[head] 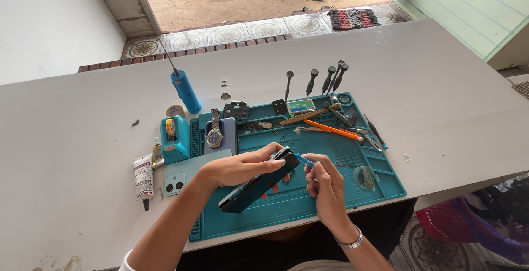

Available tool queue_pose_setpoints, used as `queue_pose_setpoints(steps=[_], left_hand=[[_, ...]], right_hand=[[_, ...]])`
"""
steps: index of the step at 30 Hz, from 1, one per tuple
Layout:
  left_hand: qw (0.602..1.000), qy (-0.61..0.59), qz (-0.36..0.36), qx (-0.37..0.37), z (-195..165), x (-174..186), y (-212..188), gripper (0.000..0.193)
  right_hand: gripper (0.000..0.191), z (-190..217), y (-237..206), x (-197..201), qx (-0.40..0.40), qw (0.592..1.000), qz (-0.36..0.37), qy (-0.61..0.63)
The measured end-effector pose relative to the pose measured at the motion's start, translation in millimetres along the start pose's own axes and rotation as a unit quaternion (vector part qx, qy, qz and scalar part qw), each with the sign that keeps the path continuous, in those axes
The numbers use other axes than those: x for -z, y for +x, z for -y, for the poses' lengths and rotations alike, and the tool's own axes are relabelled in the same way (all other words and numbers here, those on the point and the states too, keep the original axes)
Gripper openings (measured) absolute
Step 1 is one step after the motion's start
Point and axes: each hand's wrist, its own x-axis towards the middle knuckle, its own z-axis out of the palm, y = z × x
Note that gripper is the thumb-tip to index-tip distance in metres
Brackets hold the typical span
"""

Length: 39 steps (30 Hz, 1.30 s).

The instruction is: The person pries open a smartphone on a teal repair mat, removes the back cover and works on the internal battery and components by hand with a small pry tool. They then lift the phone, wipe and press its interior and edges with a blue sponge-like pad, and continue manipulating the opened phone.

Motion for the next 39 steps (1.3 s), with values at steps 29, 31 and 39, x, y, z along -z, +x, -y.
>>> queue_pose_setpoints(steps=[29, 31, 39], left_hand=[[0.995, 0.093, 0.008, -0.041, 5, -9, 10, 0.075], [0.994, 0.097, 0.011, -0.047, 4, -8, 9, 0.073], [0.998, 0.05, 0.012, -0.042, 4, -8, 9, 0.064]], right_hand=[[0.051, 0, 1, 1, -0.003, 0.998, -0.007, -0.063], [0.052, -1, 2, 2, -0.006, 0.999, -0.001, -0.046], [0.053, -2, 2, 6, -0.013, 0.999, 0.03, 0.018]])
